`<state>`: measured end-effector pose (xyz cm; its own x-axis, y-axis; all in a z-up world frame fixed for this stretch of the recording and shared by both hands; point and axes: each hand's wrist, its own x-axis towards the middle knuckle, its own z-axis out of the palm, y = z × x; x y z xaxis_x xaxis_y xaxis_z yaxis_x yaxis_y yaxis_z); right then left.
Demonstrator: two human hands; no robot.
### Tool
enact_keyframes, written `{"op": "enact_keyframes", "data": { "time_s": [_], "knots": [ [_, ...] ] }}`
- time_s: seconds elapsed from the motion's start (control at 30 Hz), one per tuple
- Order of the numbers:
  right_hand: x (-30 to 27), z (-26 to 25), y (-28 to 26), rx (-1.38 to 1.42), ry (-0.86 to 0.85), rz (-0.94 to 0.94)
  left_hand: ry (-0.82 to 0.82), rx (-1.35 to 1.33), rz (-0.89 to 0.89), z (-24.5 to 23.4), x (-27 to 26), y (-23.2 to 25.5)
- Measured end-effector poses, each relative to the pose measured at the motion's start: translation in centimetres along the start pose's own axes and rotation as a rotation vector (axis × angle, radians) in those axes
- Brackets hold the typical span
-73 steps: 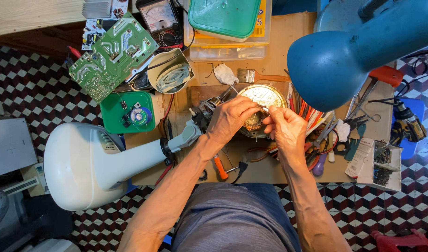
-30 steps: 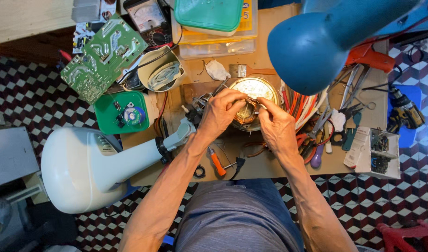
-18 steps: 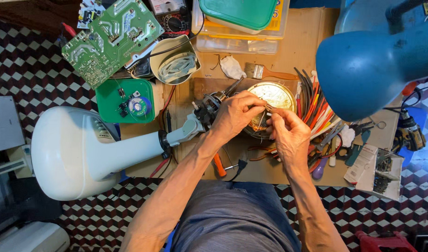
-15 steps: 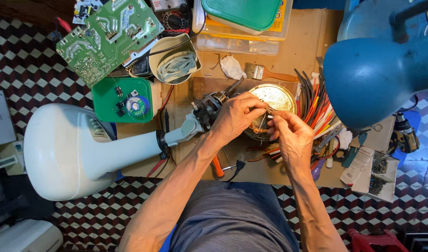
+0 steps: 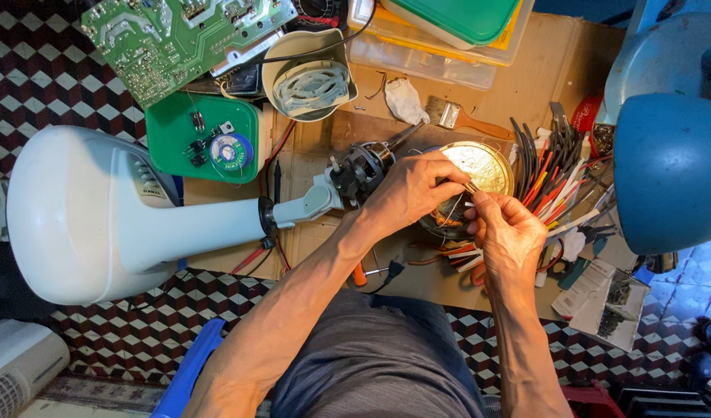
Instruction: The person works on a disassembled electrical component, likely a fan motor, on a cluttered workbench. They use pliers and a screwdriver to manipulate wires and parts, then cut a bundle of colored wires with scissors and strip the ends.
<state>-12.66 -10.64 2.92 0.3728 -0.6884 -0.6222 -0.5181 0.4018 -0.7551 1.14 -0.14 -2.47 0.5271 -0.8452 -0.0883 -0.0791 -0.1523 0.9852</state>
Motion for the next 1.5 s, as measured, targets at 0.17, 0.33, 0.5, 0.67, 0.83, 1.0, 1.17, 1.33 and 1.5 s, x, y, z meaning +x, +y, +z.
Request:
{"op": "enact_keyframes", "data": {
  "time_s": [0.17,0.33,0.5,0.67,0.83,1.0,1.17,1.33,1.5],
  "knots": [
    [0.5,-0.5,0.4,-0.01,0.009,0.038,0.007,-0.014,-0.02,0.1,0.2,-0.4],
    [1.0,-1.0,0.8,-0.024,0.006,0.059,-0.013,-0.017,-0.077,0.7,0.4,-1.7],
    [1.4,-1.4,0.9,0.021,-0.028,0.082,0.038,0.005,0.032,1.0,0.5,-2.6],
    [1.7,-1.5,0.7,0.011,-0.044,0.117,-0.005,-0.01,-0.047,0.7,0.4,-2.2],
    [1.9,-1.6,0.5,-0.009,-0.04,0.128,0.057,0.048,0.013,0.8,0.4,-2.0],
    [1.8,-1.6,0.3,-0.015,-0.049,0.126,0.079,0.081,0.055,1.3,0.3,-2.6],
    [1.5,-1.6,0.0,0.002,-0.071,0.125,0.088,0.087,0.066,1.5,0.3,-3.1],
    [1.6,-1.7,0.1,-0.007,-0.059,0.121,0.069,0.098,0.069,1.4,0.4,-3.0],
    [1.3,-2.1,0.6,0.061,-0.13,0.07,0.106,0.107,0.076,1.3,-0.2,-2.3]
  ]
}}
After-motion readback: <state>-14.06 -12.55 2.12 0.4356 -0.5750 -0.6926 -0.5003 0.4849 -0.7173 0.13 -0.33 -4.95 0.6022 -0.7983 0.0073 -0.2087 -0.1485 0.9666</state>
